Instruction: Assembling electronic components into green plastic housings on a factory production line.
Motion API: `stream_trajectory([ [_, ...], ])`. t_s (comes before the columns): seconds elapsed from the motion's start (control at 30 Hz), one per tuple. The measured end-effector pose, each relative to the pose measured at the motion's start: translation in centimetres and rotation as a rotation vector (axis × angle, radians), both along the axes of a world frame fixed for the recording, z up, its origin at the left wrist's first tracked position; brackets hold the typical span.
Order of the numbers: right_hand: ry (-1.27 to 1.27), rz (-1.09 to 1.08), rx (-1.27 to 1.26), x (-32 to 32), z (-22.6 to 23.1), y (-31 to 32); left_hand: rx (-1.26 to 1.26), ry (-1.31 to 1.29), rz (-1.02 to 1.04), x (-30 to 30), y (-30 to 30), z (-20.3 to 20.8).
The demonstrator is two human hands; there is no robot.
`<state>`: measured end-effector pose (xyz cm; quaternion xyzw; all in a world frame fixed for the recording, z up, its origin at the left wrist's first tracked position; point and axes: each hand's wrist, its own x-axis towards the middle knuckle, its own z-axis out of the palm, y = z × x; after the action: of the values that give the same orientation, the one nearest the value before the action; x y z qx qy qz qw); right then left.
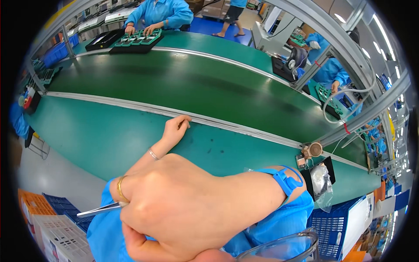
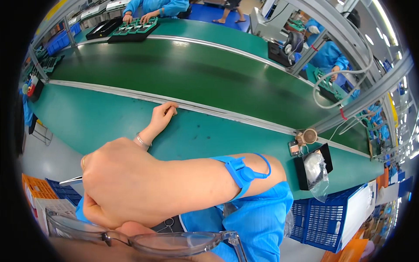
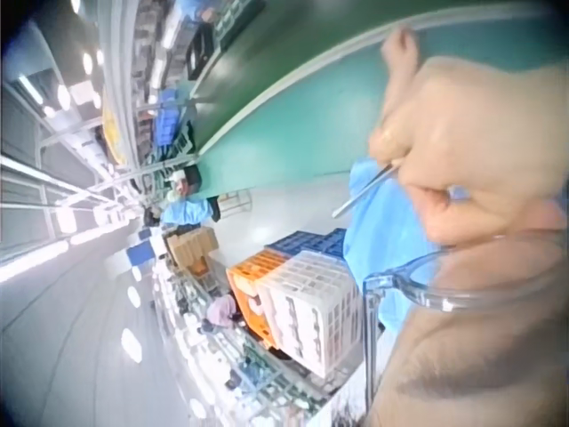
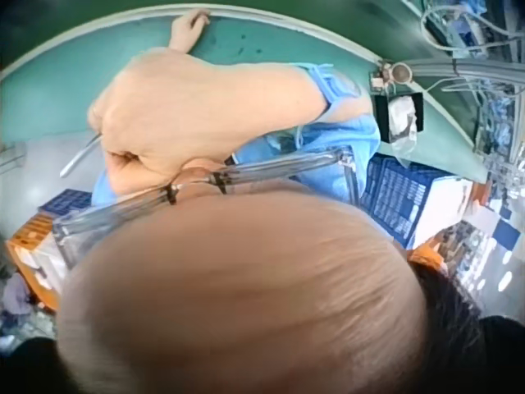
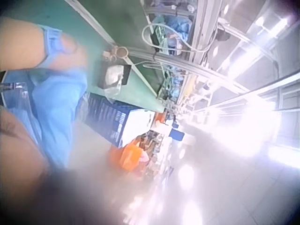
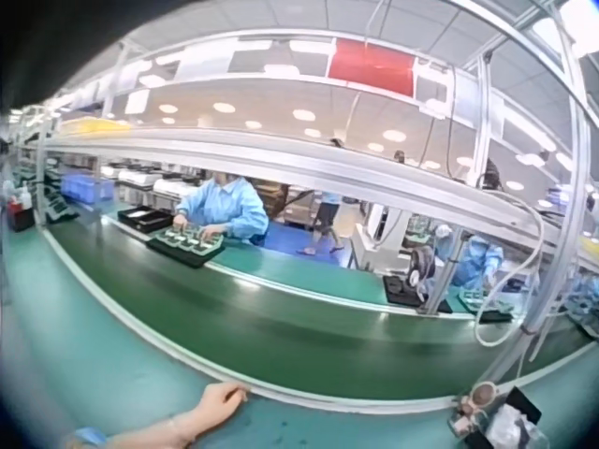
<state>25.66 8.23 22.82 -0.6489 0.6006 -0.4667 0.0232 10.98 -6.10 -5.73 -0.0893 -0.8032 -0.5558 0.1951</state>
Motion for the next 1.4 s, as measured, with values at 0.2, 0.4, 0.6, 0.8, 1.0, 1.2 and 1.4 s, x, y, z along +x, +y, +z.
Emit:
stream_trajectory([
  [0.2, 0.077, 0.099, 0.034, -0.9, 0.0, 1.3, -0.014, -0.033, -0.012, 0.6, 0.9, 0.1],
  [0.4, 0.055, 0.099, 0.026, -0.1, -0.9, -0.9, 0.006, -0.044, 0.018, 0.7, -0.5, -0.3],
  [0.6, 0.06, 0.17, 0.136, -2.5, 0.1, 3.1, 0.025, -0.041, -0.032, 0.4, 1.4, 0.8],
  [0.8, -0.118, -0.182, 0.392, -6.6, -6.1, 8.3, -0.014, -0.057, 0.02, 0.7, 0.3, -0.8],
  [1.0, -0.192, -0.631, 0.335, -9.1, -19.5, 12.8, 0.038, -0.055, 0.003, -0.1, 0.8, -1.1],
  [1.2, -0.275, -0.949, 0.405, -9.5, -23.1, 12.4, 0.209, -0.132, -0.151, -2.3, 3.4, -1.3],
  [1.4, 0.017, -0.919, 0.376, -9.9, -26.0, 13.1, 0.102, -0.119, -0.156, -1.7, 4.3, -2.0],
])
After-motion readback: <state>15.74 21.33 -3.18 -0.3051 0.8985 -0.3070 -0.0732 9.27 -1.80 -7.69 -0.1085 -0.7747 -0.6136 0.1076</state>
